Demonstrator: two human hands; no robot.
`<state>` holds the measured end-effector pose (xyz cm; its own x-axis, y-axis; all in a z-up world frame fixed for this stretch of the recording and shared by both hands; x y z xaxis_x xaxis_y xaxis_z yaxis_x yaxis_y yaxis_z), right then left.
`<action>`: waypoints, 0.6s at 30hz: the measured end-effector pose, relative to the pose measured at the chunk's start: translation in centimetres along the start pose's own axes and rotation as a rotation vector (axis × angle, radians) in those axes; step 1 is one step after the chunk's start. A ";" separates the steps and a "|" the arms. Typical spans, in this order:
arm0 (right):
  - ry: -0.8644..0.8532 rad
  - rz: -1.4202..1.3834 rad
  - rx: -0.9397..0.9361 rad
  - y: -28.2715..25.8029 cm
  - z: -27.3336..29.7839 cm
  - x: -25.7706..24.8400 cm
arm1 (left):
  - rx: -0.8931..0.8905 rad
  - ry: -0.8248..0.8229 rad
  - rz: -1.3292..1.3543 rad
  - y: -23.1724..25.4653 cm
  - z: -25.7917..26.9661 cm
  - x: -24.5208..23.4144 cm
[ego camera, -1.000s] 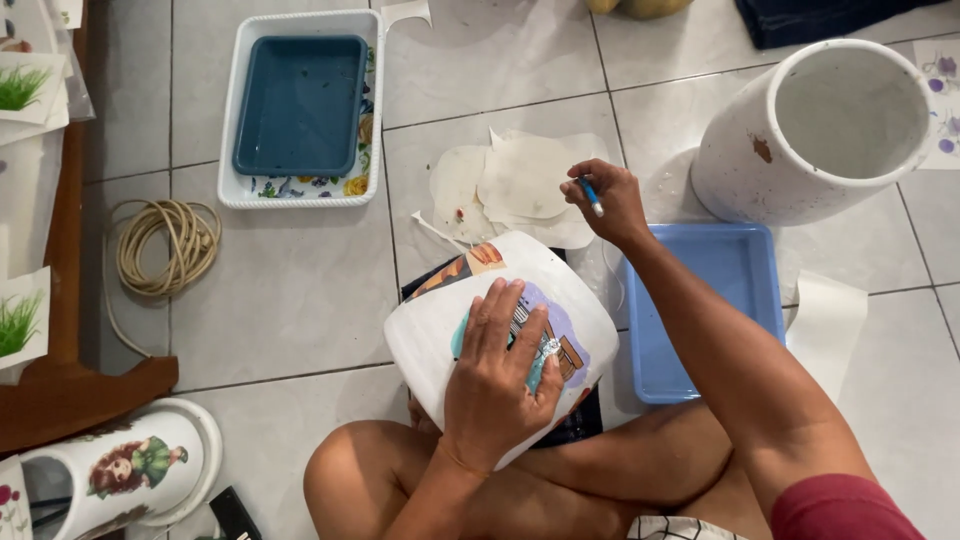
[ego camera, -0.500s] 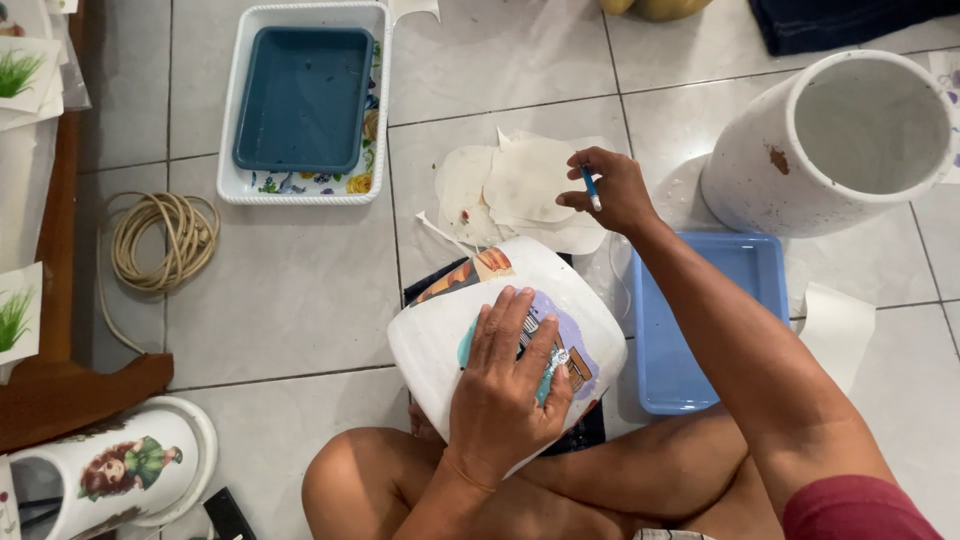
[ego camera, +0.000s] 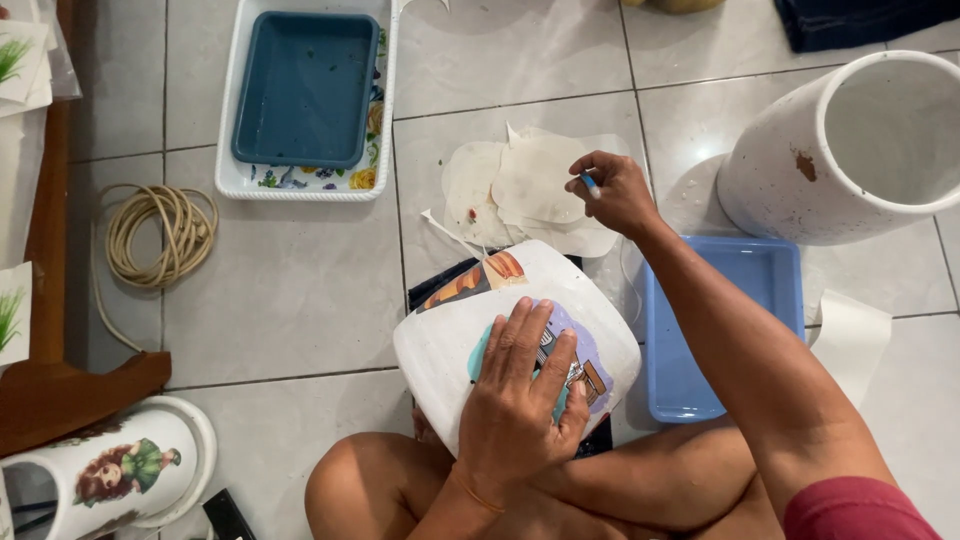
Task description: A person sits on the floor and uses a blue pen to trace and add details to a colorful graphic design on a white pot.
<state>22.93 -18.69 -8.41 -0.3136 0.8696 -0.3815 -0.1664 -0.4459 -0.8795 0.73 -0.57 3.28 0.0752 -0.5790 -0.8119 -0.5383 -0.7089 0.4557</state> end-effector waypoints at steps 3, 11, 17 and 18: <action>0.042 -0.010 0.001 -0.8 0.2 0.0 | -0.006 0.002 0.009 -0.1 0.0 0.1; 0.281 -0.222 -0.361 -1.6 10.5 -0.4 | -0.008 0.009 0.085 -0.5 -0.5 -0.7; 0.545 -0.254 -0.395 1.2 21.0 3.5 | 0.038 0.162 0.158 -3.0 -1.1 -0.2; 0.529 -0.263 -0.376 1.8 22.2 4.4 | 0.031 0.174 0.188 -3.3 -1.4 -0.4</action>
<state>0.52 -20.40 -5.40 0.2063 0.9676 -0.1456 0.1900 -0.1856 -0.9641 3.61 1.42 2.58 0.1132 -0.7617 -0.6380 -0.5819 -0.5713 0.5788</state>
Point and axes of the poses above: each hand's wrist, its own z-axis away from the middle knuckle, its own x-axis out of the palm, y = z × x, the point moved 1 cm from there along -z, towards the middle knuckle, and after that the axes turned 11 degrees about -y, right-handed, at the moved point
